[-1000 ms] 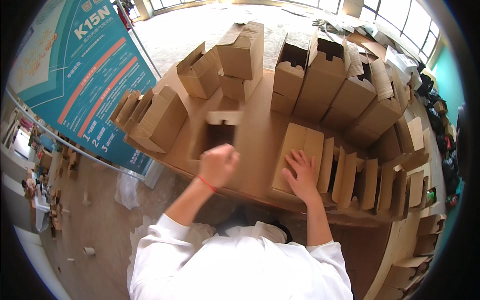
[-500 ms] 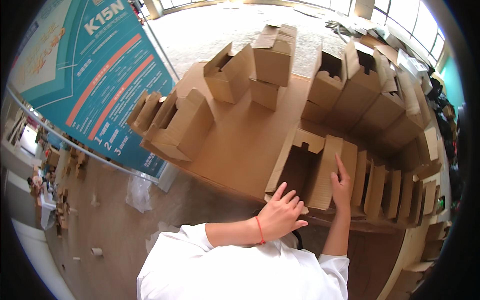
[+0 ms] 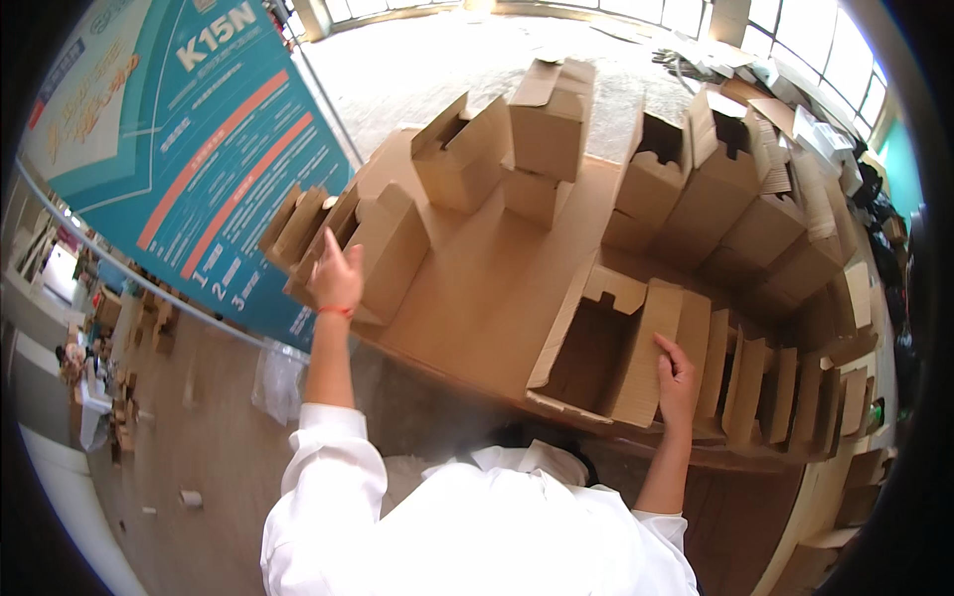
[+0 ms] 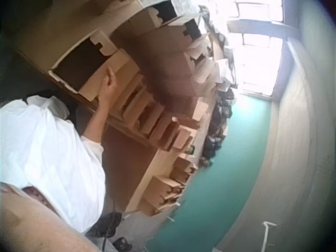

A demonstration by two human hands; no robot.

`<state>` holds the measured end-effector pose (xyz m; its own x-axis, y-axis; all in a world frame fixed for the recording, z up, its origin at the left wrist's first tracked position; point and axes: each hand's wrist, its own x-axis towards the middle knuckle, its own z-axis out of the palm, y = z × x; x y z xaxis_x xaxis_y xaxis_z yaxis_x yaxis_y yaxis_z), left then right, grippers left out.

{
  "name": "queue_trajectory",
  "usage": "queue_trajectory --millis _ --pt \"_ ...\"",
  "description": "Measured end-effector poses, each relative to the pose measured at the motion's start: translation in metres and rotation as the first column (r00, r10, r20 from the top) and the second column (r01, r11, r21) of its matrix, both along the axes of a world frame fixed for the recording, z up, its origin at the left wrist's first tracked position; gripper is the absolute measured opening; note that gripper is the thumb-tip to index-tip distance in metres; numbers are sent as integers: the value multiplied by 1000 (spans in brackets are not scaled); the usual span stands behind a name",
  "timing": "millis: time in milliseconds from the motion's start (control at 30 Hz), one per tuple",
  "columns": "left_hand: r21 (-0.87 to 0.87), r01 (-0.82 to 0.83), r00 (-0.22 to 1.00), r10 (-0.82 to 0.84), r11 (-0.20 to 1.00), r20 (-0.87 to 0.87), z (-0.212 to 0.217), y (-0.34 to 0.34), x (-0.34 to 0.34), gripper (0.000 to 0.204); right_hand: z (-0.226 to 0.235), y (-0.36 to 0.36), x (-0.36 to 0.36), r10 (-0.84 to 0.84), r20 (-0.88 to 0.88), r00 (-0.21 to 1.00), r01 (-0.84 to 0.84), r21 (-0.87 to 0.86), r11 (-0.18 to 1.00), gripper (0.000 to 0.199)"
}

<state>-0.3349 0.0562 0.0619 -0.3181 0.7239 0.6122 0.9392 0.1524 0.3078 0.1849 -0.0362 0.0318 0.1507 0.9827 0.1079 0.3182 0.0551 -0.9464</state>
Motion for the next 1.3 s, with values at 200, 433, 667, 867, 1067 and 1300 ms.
queue_trajectory --millis 200,433,667,867,1067,1300 --pt "-211 463 614 -140 861 777 19 20 -26 36 -11 2 3 -7 -76 997 7 5 1000 30" --pt "-503 490 500 243 712 831 -33 63 -112 11 -5 0 3 7 -41 999 -8 -7 1000 29" --pt "-428 682 283 326 593 902 -67 76 -123 28 -6 2 -1 -2 -70 998 3 18 1000 30" --pt "-511 393 179 481 765 858 -138 98 -109 37 -6 0 1 -5 -82 997 6 9 1000 31" --pt "-478 323 195 437 817 878 -159 109 -110 37 -3 1 3 -3 -69 998 3 -1 1000 31" --pt "-451 322 199 407 832 892 -170 105 -124 37 -7 3 5 5 -18 1000 -4 27 1000 30"
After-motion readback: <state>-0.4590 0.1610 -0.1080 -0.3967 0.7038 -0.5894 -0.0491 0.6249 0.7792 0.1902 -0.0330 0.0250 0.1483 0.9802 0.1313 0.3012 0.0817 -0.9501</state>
